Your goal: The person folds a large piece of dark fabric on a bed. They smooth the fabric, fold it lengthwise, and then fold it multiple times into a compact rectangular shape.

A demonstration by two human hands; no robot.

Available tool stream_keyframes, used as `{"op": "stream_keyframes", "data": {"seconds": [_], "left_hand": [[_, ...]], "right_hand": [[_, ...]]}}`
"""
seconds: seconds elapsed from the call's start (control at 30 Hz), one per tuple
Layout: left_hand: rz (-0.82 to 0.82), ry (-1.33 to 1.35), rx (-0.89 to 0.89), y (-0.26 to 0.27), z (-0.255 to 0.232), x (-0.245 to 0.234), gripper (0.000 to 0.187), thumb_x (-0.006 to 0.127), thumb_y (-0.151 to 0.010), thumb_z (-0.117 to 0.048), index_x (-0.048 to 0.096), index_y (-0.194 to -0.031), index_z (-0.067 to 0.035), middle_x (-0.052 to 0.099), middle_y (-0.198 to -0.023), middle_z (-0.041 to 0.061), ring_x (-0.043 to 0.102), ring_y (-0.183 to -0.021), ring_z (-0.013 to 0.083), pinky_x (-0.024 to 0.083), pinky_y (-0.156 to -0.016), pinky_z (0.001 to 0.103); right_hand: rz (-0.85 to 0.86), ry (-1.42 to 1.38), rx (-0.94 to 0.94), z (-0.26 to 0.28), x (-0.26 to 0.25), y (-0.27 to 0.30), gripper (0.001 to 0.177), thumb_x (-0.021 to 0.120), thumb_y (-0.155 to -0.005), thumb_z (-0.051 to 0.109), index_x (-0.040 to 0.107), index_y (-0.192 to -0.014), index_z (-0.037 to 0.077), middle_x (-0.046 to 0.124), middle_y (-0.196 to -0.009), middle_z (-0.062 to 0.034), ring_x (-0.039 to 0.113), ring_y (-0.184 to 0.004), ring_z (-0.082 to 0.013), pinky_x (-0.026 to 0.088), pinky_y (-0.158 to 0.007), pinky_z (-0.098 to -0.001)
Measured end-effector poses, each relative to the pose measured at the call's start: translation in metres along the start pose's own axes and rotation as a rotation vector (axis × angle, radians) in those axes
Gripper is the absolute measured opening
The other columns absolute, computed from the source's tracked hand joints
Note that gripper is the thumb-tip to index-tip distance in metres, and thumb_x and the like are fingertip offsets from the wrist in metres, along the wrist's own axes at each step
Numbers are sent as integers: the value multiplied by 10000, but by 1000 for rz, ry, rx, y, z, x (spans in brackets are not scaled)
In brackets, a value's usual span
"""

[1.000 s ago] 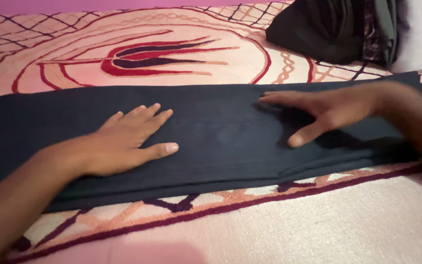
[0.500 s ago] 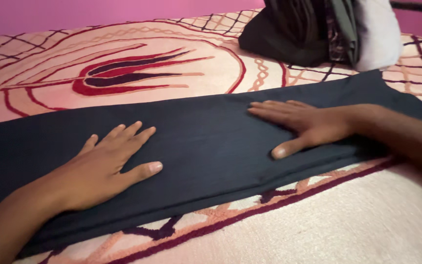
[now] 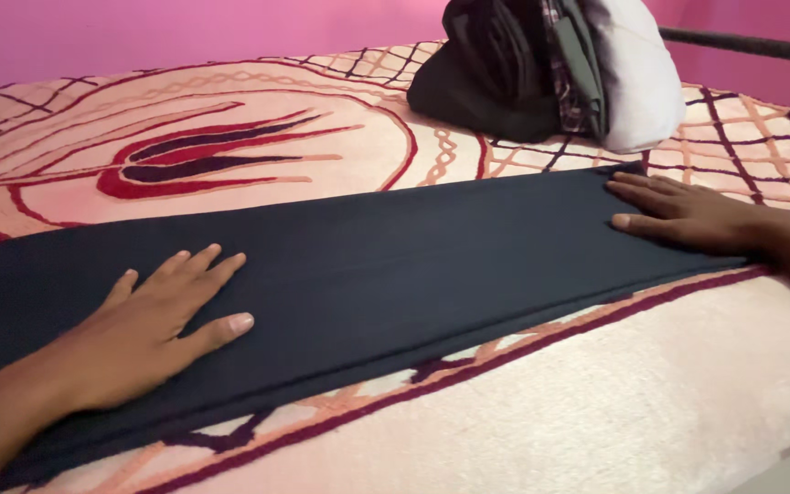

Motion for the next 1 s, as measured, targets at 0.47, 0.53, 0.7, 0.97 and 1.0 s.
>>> {"op": "stream_keyframes", "data": {"seconds": [0.47, 0.53, 0.7, 0.97, 1.0], "left_hand": [[77, -7, 235, -88, -212, -26, 1044, 284, -910, -813, 9, -1641, -121, -17, -1693, 226, -27, -1574, 376, 80, -1238, 592], [71, 6, 286, -117, -267, -33, 1120, 312, -874, -855, 29, -1640, -88, 3, -1707, 218, 15, -1583, 377, 110, -1228, 635], [-46, 128, 441, -148, -365, -38, 1053, 333, -852, -853, 126, -1638, -184, 41, -1708, 162, 26, -1582, 355, 29, -1195, 716], [-130, 186, 497, -138, -360, -34, 988, 336, -873, -808, 207, -1621, -175, 125, -1699, 126, 68, -1570, 347, 14, -1199, 693], [-128, 184, 497, -137, -360, -34, 982, 332, -880, -802, 206, -1621, -169, 124, -1699, 128, 71, -1569, 351, 18, -1197, 695]], "right_hand": [[-62, -4, -162, 44, -22, 19, 922, 333, -822, 805, 289, -1616, 339, 191, -1696, 23, 33, -1590, -227, 66, -1272, -504], [-54, -48, -157, 47, -26, 24, 898, 377, -829, 781, 325, -1607, 336, 217, -1688, 16, 57, -1588, -236, 97, -1268, -496], [-78, -243, -54, 41, -34, 37, 740, 546, -873, 705, 486, -1502, 320, 361, -1639, -9, 387, -1483, -258, 339, -1196, -454], [-410, -517, 179, -27, -68, 61, 550, 646, -900, 523, 735, -1253, 112, 759, -1181, -126, 719, -1089, -247, 569, -915, -431], [-442, -599, 220, -37, -67, 63, 584, 628, -899, 528, 723, -1249, 69, 761, -1145, -132, 732, -1049, -235, 589, -865, -431]]}}
Point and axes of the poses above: each hand's wrist, its own y-axis away from the middle knuckle, its own x-axis out of the palm, z = x × y, the point moved 8 cm from there along -y, towards the middle knuckle
